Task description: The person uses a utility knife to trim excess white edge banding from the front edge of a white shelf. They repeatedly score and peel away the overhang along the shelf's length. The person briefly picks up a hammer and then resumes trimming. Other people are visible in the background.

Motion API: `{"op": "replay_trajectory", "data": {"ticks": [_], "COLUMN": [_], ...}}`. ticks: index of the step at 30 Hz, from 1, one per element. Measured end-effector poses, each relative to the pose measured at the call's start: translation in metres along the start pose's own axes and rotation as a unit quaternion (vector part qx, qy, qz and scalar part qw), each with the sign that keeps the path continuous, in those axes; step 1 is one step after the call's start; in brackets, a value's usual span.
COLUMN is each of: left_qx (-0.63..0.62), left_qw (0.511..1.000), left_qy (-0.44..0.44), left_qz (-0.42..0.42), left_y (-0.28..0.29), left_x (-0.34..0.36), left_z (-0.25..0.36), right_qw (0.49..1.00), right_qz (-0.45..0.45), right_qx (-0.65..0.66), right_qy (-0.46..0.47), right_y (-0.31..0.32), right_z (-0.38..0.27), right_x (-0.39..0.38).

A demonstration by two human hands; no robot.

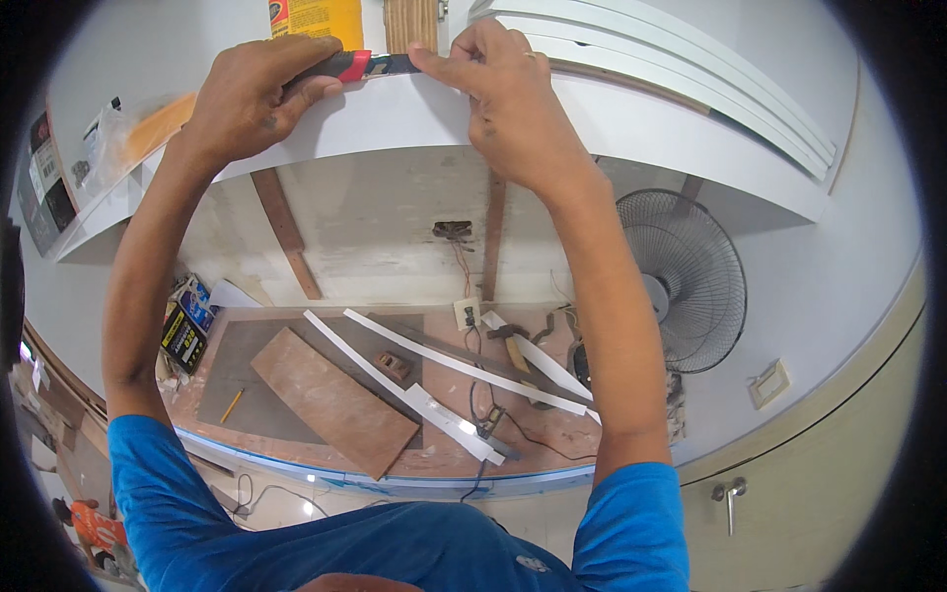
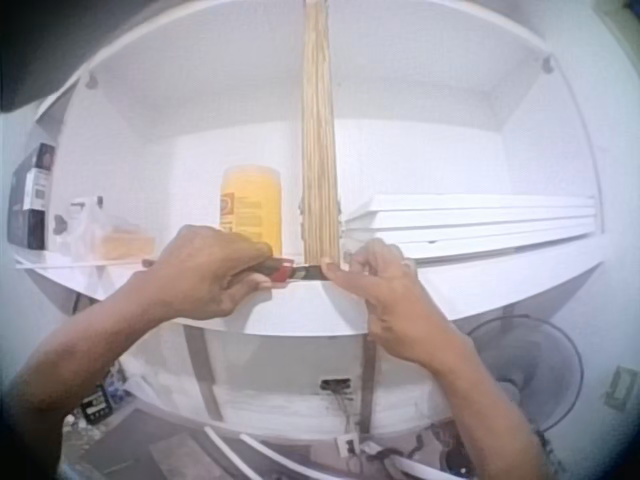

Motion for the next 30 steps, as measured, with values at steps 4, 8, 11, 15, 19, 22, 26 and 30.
{"op": "replay_trajectory", "data": {"ticks": [4, 8, 11, 15, 19, 22, 26, 30], "left_qx": [0.003, 0.012, 0.006, 0.024, -0.009, -0.021, 0.063, 0.119], "left_qw": [1.000, 0.999, 0.999, 0.999, 1.000, 0.996, 0.996, 0.988], "left_qy": [0.006, 0.006, 0.010, 0.009, -0.008, 0.082, 0.005, -0.045], "left_qz": [-0.007, -0.030, -0.037, -0.028, 0.004, -0.018, 0.059, 0.083], "left_y": [0.000, 0.001, 0.003, 0.006, 0.013, 0.023, 0.015, 0.006], "left_x": [0.001, 0.002, 0.000, -0.002, -0.006, -0.014, -0.022, -0.019], "left_z": [-0.001, -0.005, -0.004, -0.004, -0.017, -0.001, 0.028, 0.044], "right_qw": [1.000, 0.999, 0.997, 0.997, 0.966, 0.973, 0.956, 0.880], "right_qz": [-0.018, -0.028, -0.029, -0.023, 0.124, 0.205, 0.281, 0.218], "right_qx": [0.008, 0.033, 0.047, 0.066, 0.214, 0.098, 0.065, 0.317], "right_qy": [-0.020, -0.033, -0.046, -0.044, -0.080, -0.044, -0.046, -0.279], "right_y": [0.002, 0.003, 0.001, 0.003, 0.010, 0.005, -0.036, -0.063], "right_z": [0.000, -0.003, -0.003, -0.004, -0.016, -0.020, -0.045, -0.082], "right_x": [0.002, 0.003, 0.004, 0.004, 0.005, -0.005, -0.037, -0.018]}}
Point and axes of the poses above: each hand's wrist, its own x-axis towards the middle knuckle, its own y-axis out of the back of the hand, z = x × y, the point moved 1 cm from there along x, towards the middle knuckle, and after that the axes turned 4 degrees about x, right-handed, at the moved point
